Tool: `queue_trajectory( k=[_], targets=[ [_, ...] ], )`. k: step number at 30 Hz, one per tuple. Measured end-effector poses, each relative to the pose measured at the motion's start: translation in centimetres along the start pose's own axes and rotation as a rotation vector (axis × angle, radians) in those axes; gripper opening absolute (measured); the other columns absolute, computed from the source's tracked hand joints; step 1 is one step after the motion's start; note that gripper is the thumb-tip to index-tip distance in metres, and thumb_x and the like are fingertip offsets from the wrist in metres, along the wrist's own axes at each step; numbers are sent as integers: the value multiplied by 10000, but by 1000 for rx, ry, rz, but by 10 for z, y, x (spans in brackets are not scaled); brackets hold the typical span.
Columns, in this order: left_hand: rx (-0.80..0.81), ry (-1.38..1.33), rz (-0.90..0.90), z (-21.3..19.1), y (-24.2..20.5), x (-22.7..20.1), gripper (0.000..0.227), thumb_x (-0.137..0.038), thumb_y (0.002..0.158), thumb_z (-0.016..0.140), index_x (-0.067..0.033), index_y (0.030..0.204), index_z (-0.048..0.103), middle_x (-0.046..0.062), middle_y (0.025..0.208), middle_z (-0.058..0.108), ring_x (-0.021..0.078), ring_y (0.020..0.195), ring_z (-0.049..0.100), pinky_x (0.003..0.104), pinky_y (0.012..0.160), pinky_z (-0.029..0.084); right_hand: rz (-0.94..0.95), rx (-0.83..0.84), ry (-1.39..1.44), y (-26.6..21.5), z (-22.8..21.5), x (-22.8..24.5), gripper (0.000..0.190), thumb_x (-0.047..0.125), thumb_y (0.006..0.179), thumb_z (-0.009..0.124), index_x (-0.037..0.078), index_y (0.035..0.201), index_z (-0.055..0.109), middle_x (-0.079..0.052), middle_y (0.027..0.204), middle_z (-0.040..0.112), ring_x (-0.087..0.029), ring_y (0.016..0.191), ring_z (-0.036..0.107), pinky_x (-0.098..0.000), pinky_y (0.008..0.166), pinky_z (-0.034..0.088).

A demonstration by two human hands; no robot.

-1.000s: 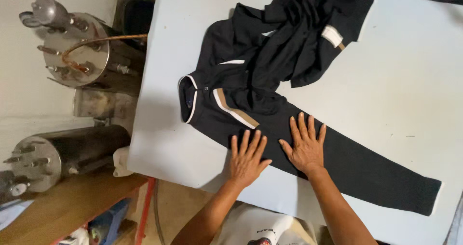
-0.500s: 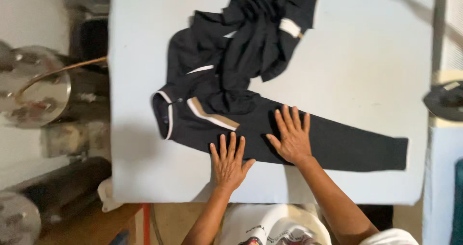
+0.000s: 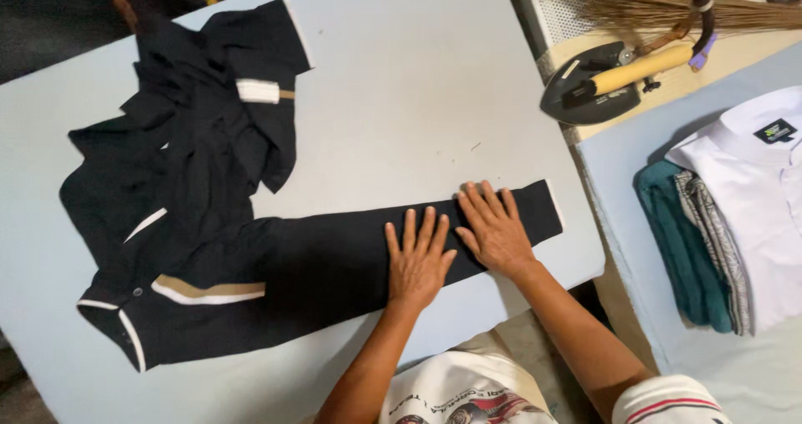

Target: The person takes a black shirt from a basket, buttons the front, and then irons the sleeve and body of the garment on a flat surface.

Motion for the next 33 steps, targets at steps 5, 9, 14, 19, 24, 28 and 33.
queue_trajectory(
  k=[5, 9, 14, 19, 24, 28, 33],
  targets=[
    [71, -48, 119, 44, 53, -77, 720, -512, 966, 577, -146, 1564, 417, 104, 1650, 327, 406, 1517, 238, 712, 1170, 152, 158, 46, -85, -24, -7, -86, 687, 467, 954, 535, 127, 1538, 412, -93, 1636, 323, -329, 1524, 235, -632, 1205, 124],
    [162, -60, 126, 64, 81, -102, 764, -566, 953, 554, -155, 1575, 386, 104, 1653, 298, 403, 1528, 196, 708, 1172, 134, 178, 15, -59, -30, -2, -122, 670, 442, 965, 517, 134, 1549, 403, -104, 1645, 306, -345, 1540, 186, -634, 1218, 85],
    [275, 35, 112, 70, 89, -105, 767, -613, 945, 505, -162, 1549, 364, 108, 1642, 242, 414, 1504, 171, 722, 1140, 89, 184, 74, 102, -27, -15, -139, 669, 379, 938, 603, 111, 1523, 420, -105, 1631, 325, -355, 1516, 181, -631, 1190, 77],
    [232, 42, 92, 72, 91, -119, 801, -631, 960, 508, -140, 1571, 345, 150, 1652, 206, 461, 1502, 154, 751, 1138, 71, 58, -434, 203, 0, -118, -220, 571, 169, 915, 806, 74, 1425, 568, -162, 1437, 579, -380, 1393, 547, -506, 1154, 470],
    [219, -29, 122, 92, 123, -158, 783, -620, 953, 532, -189, 1584, 361, 82, 1688, 223, 447, 1528, 151, 737, 1171, 87, -2, -278, -147, 75, -181, -285, 605, 298, 766, 855, 70, 1296, 674, -169, 1264, 643, -362, 1218, 579, -508, 1059, 428],
    [157, 31, 102, 96, 122, -158, 792, -630, 934, 537, -226, 1591, 357, 60, 1687, 227, 428, 1540, 144, 728, 1179, 90, -51, 279, -263, 120, -145, -298, 368, 355, 776, 823, 145, 1070, 748, -66, 1020, 709, -291, 1028, 691, -454, 1120, 475],
    [198, -78, 109, 86, 124, -159, 804, -641, 929, 557, -221, 1585, 354, 71, 1677, 240, 420, 1539, 133, 712, 1191, 93, -42, 200, -168, 116, -142, -296, 396, 264, 738, 816, 145, 1109, 751, -109, 1204, 673, -355, 939, 708, -485, 831, 562]
  ],
)
Point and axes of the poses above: each hand's wrist, its own y-axis towards the middle knuckle, its own z-axis out of the palm, x = y × z, the point moved 4 cm from there along y, towards the middle knuckle
